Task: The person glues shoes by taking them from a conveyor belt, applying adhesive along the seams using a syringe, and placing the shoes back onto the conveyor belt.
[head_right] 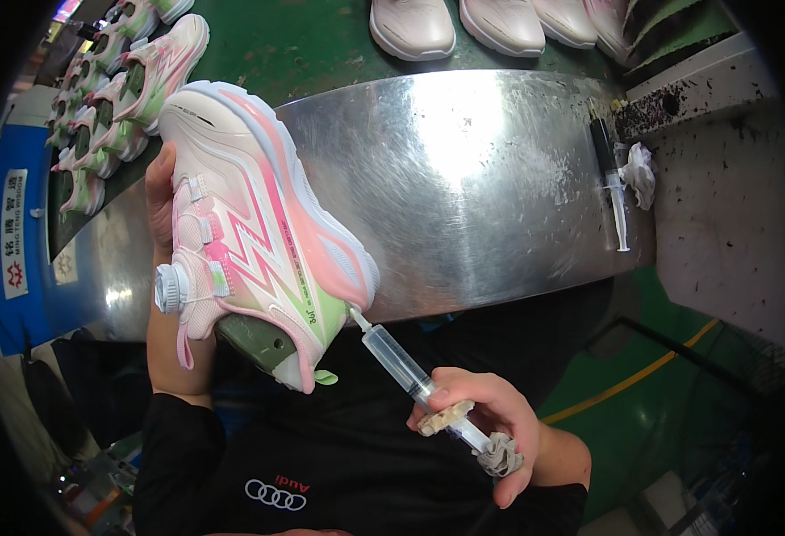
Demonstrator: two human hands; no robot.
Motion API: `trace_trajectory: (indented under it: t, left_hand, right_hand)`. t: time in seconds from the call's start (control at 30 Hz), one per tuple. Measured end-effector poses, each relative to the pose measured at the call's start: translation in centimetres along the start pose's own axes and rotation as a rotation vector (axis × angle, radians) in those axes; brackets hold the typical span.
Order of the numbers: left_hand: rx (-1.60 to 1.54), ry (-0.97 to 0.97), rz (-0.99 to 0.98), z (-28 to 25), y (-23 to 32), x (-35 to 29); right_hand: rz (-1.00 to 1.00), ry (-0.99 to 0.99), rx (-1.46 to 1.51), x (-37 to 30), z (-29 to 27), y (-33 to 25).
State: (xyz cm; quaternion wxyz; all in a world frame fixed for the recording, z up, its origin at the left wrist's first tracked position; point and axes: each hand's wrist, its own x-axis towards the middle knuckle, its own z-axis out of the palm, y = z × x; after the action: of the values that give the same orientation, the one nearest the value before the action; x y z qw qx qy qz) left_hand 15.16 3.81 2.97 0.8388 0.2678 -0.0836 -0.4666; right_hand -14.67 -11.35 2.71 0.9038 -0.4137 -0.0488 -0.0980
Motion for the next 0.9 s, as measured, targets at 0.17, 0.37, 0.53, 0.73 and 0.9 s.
trace_trajectory:
  t: [0.17,0.37,0.53,0.73,0.9]
  left_hand:
    - [-0.002,0.113,-0.04,0.2,-0.1,-0.1]
    - [0.103,0.251,-0.06,-0.5,0.9,-2.0]
    - [0.382,0.524,-0.013,-1.3,2.8,-5.2]
    - [0.502,0.415,-0.085,-4.7,4.8,-9.7]
    - [0.708,0.518,0.09,-3.7,3.3,-12.6]
  right_hand:
    - [-0.033,-0.034,0.015,-0.2,-0.8,0.6]
    - [-0.009,-0.059,0.087,-0.2,-1.5,1.8]
    - [0.018,-0.095,0.045,0.4,-2.3,1.9]
    - [-0.022,-0.083,-0.027,1.4,-2.2,2.9]
    - [0.0,-0.072,-0.131,1.8,-1.8,3.4]
